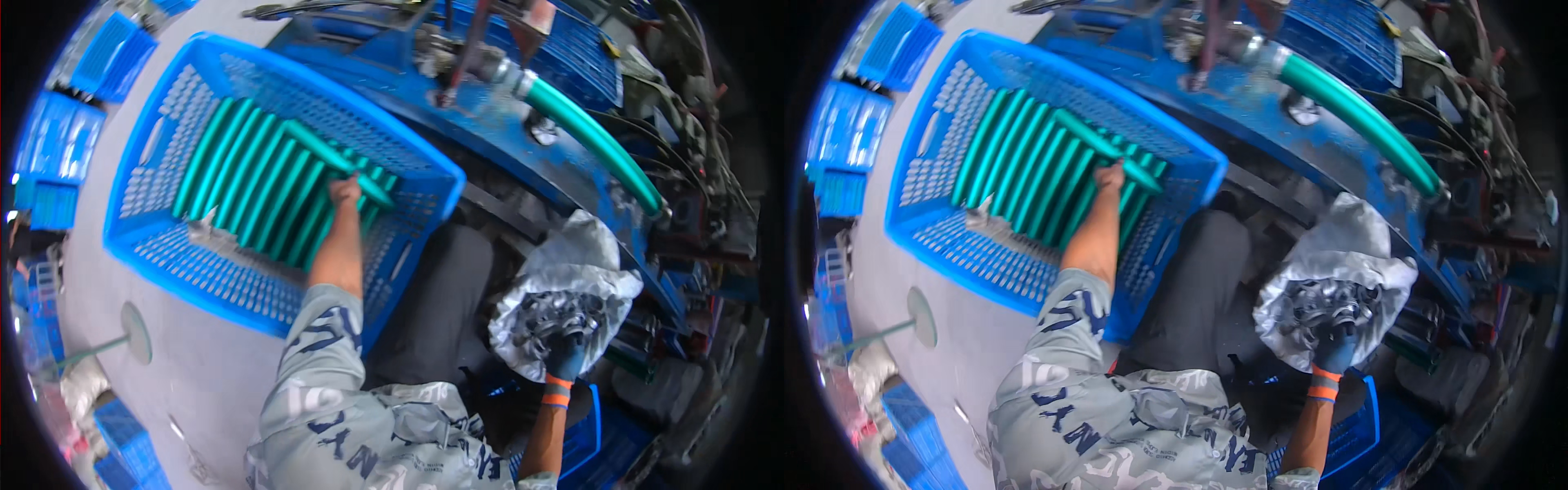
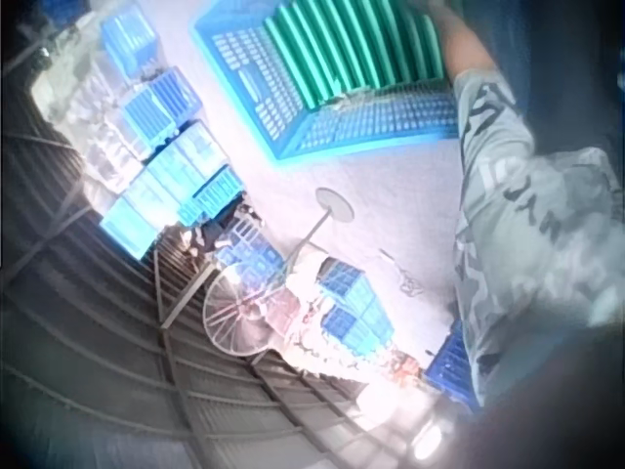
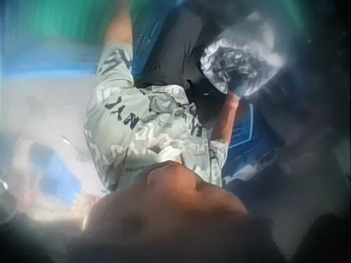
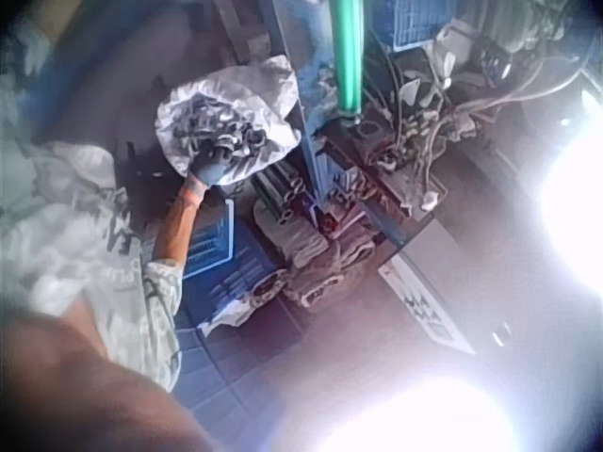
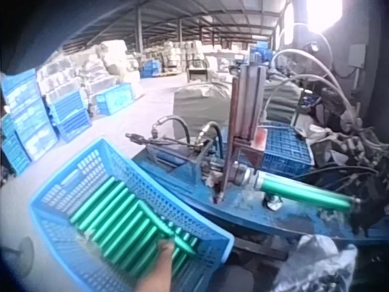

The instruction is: Assembling silver end caps onto green metal tubes using an industrial press machine.

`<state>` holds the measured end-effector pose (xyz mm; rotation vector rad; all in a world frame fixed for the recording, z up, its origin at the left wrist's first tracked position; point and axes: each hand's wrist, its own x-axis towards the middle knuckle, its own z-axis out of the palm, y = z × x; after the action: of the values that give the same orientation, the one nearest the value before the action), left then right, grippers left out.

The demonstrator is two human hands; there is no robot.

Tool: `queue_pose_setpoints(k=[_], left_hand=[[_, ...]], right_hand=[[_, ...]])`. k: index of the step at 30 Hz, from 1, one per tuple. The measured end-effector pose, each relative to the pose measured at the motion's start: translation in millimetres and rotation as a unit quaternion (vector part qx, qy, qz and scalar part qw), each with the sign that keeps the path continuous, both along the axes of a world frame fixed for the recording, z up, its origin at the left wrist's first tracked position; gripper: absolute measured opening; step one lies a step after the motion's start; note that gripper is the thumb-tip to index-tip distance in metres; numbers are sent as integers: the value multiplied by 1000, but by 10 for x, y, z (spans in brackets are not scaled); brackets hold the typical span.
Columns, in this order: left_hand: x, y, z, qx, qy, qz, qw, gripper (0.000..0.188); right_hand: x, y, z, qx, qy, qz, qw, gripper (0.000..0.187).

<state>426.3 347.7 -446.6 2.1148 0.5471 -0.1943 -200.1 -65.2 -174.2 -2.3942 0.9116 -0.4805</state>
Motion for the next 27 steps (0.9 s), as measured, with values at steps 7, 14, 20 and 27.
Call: queue_pose_setpoints(k=[7,14,20,27], left_hand=[[1125,968,-292,56,12,27,998,119],[918,563,-212,34,93,38,994,109],[581,449,300,-125,172,149,966,68],[-184,739,1128,-376,-28,26,926,73]], right_hand=[[358,323,198,-102,58,-7,993,26],[187,450,469,-37,-3,-96,995,30],[346,414,505,-80,-12,-68,994,29],[92,336,284,-63,-30,-54,996,27]])
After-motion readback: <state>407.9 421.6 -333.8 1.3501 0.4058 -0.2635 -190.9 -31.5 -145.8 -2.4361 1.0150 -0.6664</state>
